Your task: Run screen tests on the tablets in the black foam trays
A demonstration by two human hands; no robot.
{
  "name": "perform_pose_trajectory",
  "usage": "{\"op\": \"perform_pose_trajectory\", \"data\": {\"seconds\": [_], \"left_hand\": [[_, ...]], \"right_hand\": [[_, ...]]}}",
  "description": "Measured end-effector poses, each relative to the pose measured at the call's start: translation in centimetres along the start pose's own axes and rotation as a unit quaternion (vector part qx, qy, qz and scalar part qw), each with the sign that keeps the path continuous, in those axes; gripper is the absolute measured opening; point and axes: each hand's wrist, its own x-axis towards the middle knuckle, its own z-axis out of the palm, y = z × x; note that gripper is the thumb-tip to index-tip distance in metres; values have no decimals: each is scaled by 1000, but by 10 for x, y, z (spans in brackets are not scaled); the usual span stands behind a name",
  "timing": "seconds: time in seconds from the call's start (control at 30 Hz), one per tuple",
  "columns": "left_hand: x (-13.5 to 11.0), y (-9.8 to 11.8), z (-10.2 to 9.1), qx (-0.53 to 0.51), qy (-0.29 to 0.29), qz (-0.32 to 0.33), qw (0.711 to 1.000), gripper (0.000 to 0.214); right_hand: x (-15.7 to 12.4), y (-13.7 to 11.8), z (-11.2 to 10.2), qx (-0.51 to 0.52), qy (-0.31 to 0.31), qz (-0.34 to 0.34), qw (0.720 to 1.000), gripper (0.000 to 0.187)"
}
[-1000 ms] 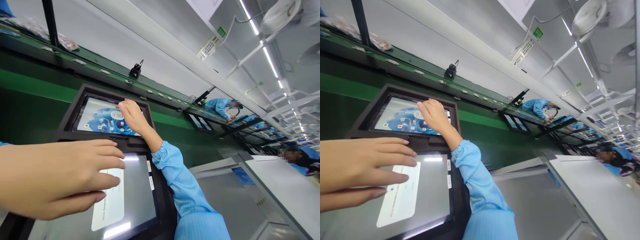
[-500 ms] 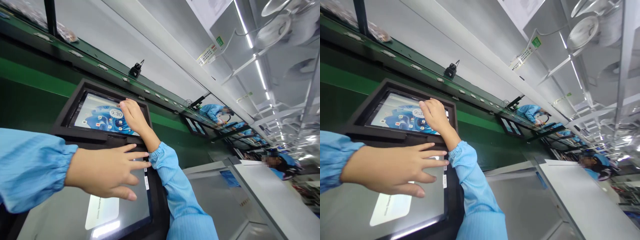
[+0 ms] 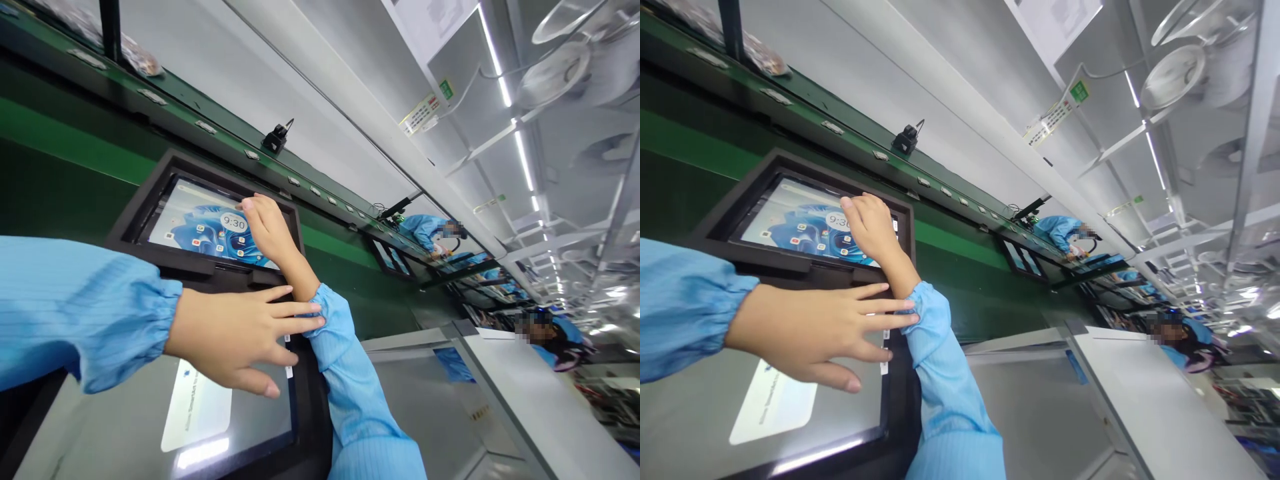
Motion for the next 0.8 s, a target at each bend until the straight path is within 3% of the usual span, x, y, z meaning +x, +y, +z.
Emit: {"op": "perform_pose_trajectory", "data": {"seconds": [0.1, 0.3, 0.4, 0.8], "left_hand": [[-5, -2, -3, -15, -16, -11, 1000, 38], [-38, -1, -40, -42, -24, -61, 997, 34], [-49, 0, -48, -48, -23, -82, 995, 26], [-24, 4, -45, 4, -4, -6, 1000, 23]], "right_hand": [[0, 4, -2, 1, 8, 14, 1000, 58], [1, 4, -1, 23, 16, 5, 1000, 58], [2, 4, 0, 27, 18, 3, 999, 59], [-2, 3, -4, 33, 32, 11, 999, 60]]}}
